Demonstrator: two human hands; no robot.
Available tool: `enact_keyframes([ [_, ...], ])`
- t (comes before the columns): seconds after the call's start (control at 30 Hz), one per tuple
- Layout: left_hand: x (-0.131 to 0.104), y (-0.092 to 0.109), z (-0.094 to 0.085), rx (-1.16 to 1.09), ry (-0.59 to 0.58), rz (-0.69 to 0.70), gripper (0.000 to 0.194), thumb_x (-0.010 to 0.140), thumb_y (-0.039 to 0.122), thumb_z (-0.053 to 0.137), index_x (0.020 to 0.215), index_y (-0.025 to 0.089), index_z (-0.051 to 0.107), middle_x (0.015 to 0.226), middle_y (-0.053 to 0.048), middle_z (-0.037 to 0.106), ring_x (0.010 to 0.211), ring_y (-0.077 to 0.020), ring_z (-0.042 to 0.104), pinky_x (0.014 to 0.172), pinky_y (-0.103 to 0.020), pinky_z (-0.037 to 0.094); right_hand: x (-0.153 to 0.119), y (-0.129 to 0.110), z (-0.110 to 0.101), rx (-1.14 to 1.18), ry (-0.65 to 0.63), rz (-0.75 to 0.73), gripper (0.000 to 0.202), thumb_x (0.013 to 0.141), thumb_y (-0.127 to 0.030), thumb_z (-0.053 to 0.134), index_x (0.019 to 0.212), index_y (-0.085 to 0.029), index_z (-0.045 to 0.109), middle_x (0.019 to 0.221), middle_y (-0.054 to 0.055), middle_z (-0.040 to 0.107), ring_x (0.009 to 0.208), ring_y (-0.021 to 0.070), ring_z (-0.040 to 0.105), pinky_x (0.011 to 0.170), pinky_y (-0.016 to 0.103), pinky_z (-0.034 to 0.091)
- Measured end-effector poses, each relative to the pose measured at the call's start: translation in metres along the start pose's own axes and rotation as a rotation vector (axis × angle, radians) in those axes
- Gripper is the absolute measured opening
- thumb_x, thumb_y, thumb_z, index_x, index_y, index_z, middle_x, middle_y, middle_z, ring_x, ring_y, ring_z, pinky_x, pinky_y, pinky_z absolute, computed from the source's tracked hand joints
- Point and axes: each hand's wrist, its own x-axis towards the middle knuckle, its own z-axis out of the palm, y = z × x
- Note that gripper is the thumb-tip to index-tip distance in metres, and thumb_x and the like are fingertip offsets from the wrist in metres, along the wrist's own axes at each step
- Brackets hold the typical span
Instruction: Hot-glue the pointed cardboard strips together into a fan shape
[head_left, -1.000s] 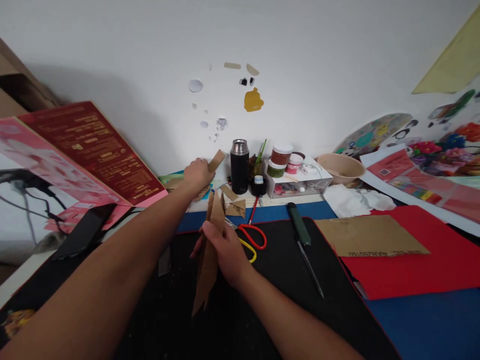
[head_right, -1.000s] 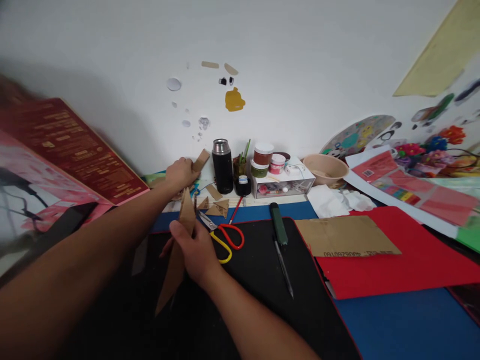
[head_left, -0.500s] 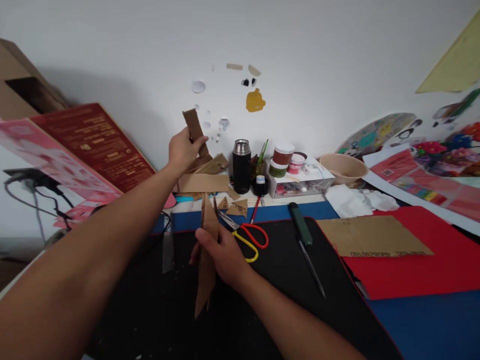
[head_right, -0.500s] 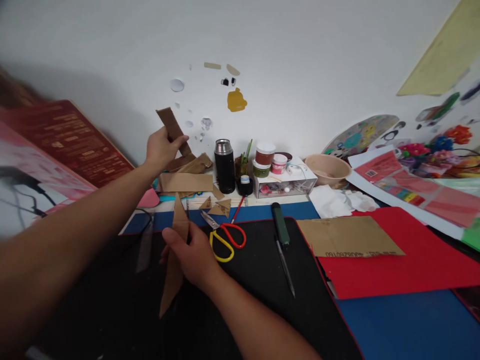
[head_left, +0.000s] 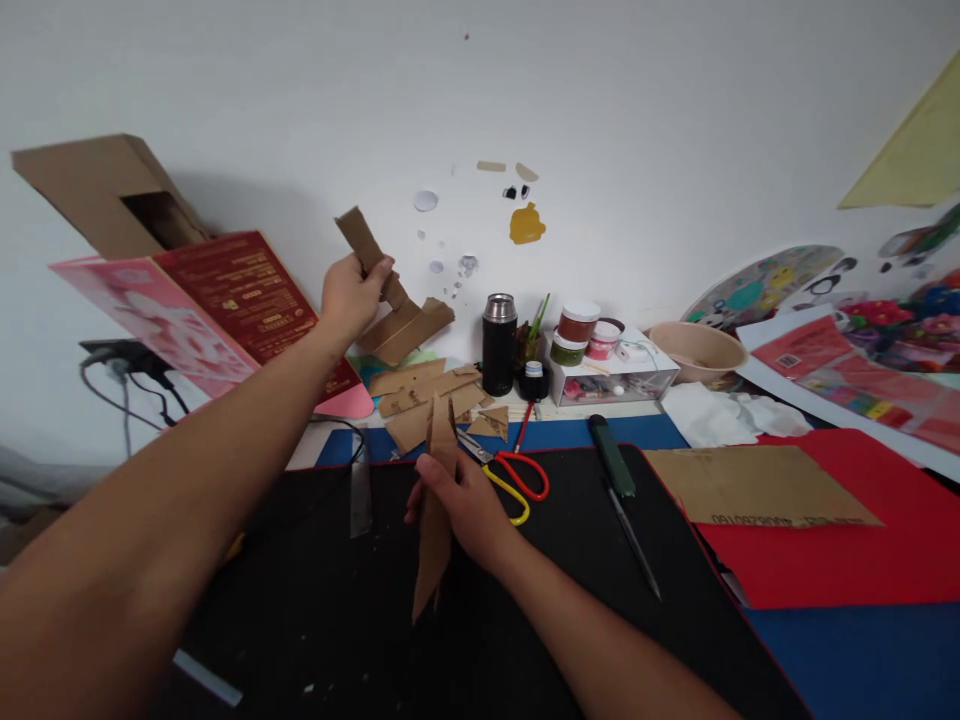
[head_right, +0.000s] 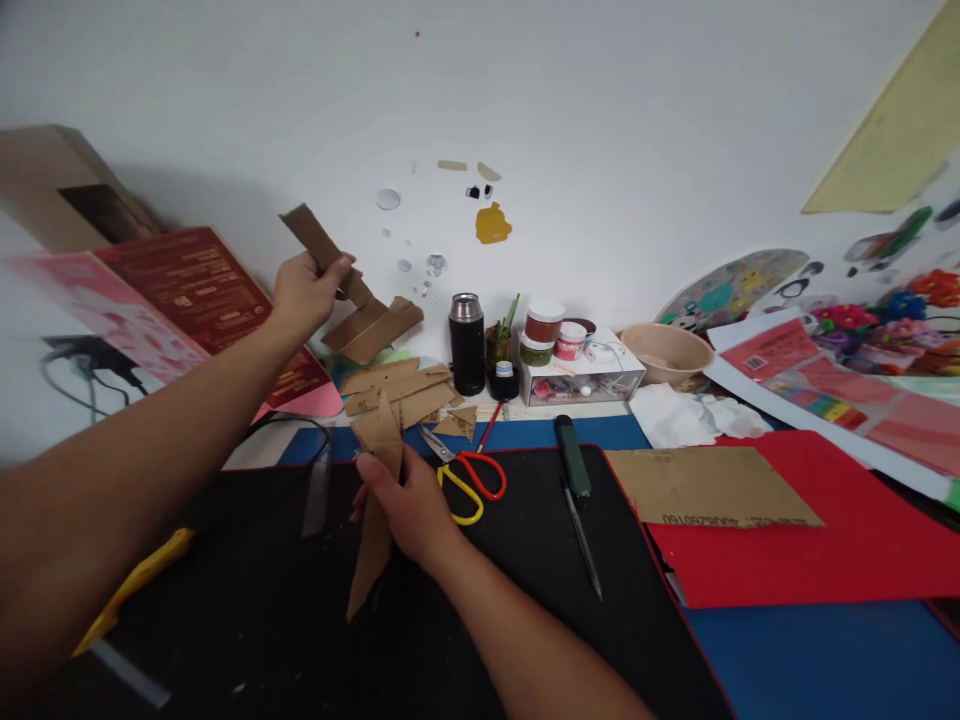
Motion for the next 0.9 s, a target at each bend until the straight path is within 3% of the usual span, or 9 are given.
enact_keyframes([
  [0.17, -0.001, -0.006, -0.007, -0.163, 0.03, -0.046, 0.021, 0.096, 0.028, 0.059, 0.108, 0.014, 0.069, 0.098, -0.01, 0.076, 0.077, -0.0194, 0.07, 0.067, -0.032, 0.058, 0.0, -0.001, 0.0, -0.007, 0.0, 0.009, 0.053, 0.077, -0.069, 0.073, 0.092, -0.021, 0.057, 0.066, -0.001, 0.067, 0.054, 0.0173, 0.065, 0.054, 0.028, 0.05],
  [0.33, -0.014, -0.011, -0.013, -0.399, 0.015, -0.274, 0.012, 0.094, 0.012, 0.058, 0.1, 0.012, 0.069, 0.092, -0.009, 0.075, 0.074, -0.0173, 0.071, 0.065, -0.029, 0.061, 0.0, 0.0, -0.001, -0.029, -0.008, 0.001, 0.053, 0.079, -0.069, 0.072, 0.094, -0.02, 0.058, 0.067, -0.001, 0.066, 0.055, 0.017, 0.065, 0.055, 0.027, 0.051],
  [0.47, -0.025, -0.021, -0.017, -0.526, 0.006, -0.411, 0.007, 0.089, 0.009, 0.065, 0.095, 0.013, 0.067, 0.091, -0.007, 0.074, 0.076, -0.0168, 0.072, 0.06, -0.023, 0.061, 0.0, 0.001, -0.002, -0.044, -0.007, 0.016, 0.053, 0.08, -0.068, 0.072, 0.096, -0.02, 0.057, 0.068, -0.001, 0.066, 0.057, 0.0172, 0.066, 0.055, 0.028, 0.051],
  [0.73, -0.053, -0.043, -0.012, -0.51, -0.038, -0.414, 0.007, 0.083, 0.013, 0.075, 0.087, 0.012, 0.069, 0.085, -0.007, 0.074, 0.067, -0.0147, 0.071, 0.066, -0.026, 0.062, 0.002, 0.004, -0.003, -0.04, -0.003, 0.02, 0.054, 0.079, -0.069, 0.072, 0.097, -0.02, 0.057, 0.068, -0.001, 0.067, 0.056, 0.0178, 0.066, 0.054, 0.028, 0.052],
  [0.9, -0.057, -0.048, -0.009, -0.441, -0.037, -0.368, 0.007, 0.08, 0.017, 0.073, 0.082, 0.013, 0.068, 0.079, -0.005, 0.073, 0.063, -0.0139, 0.068, 0.065, -0.026, 0.059, 0.002, 0.006, -0.004, -0.045, -0.002, 0.024, 0.052, 0.08, -0.068, 0.072, 0.097, -0.021, 0.058, 0.07, -0.001, 0.068, 0.057, 0.0185, 0.067, 0.054, 0.029, 0.052],
])
